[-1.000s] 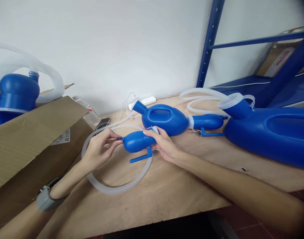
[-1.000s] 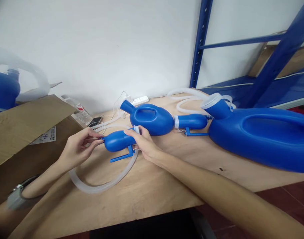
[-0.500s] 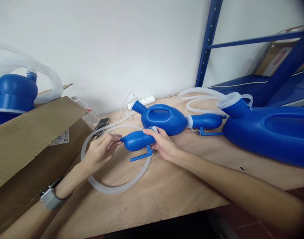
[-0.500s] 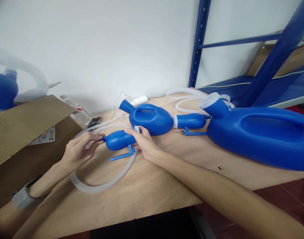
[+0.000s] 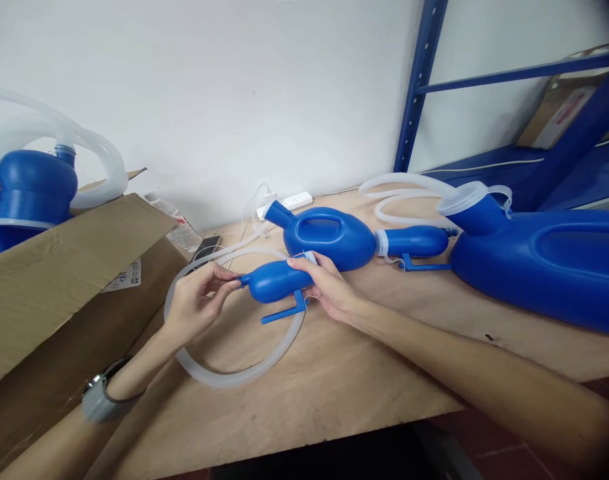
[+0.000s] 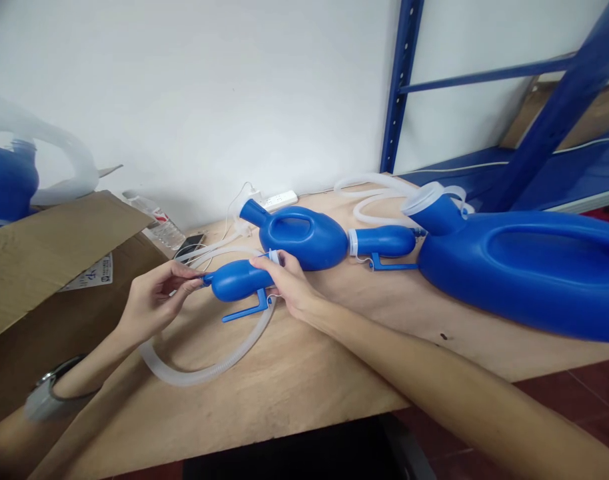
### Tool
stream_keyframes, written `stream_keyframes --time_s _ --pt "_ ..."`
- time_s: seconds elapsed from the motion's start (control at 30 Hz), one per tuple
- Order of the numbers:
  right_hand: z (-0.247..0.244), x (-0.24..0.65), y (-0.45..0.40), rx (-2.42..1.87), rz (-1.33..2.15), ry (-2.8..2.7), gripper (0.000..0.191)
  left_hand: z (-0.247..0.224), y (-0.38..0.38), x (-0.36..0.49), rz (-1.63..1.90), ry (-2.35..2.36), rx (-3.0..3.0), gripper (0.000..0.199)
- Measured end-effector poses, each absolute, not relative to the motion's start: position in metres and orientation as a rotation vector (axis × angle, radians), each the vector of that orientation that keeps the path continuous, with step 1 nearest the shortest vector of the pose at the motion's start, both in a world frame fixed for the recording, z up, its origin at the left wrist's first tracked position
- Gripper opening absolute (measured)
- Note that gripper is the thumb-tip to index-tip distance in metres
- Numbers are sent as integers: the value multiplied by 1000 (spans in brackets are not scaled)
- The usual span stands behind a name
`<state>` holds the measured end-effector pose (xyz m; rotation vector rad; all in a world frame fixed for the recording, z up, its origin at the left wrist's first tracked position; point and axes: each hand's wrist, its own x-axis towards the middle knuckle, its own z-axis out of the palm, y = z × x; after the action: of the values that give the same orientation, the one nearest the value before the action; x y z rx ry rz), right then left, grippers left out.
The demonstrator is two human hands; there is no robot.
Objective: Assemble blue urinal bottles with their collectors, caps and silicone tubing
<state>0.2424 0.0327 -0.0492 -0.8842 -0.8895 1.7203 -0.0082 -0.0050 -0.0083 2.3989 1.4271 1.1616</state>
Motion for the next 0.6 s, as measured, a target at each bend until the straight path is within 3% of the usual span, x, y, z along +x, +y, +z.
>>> stream_keyframes --time_s 0.6 --pt "-51 242 35 -929 1753 -875 44 -8 -8 -7 1088 1448 2919 6"
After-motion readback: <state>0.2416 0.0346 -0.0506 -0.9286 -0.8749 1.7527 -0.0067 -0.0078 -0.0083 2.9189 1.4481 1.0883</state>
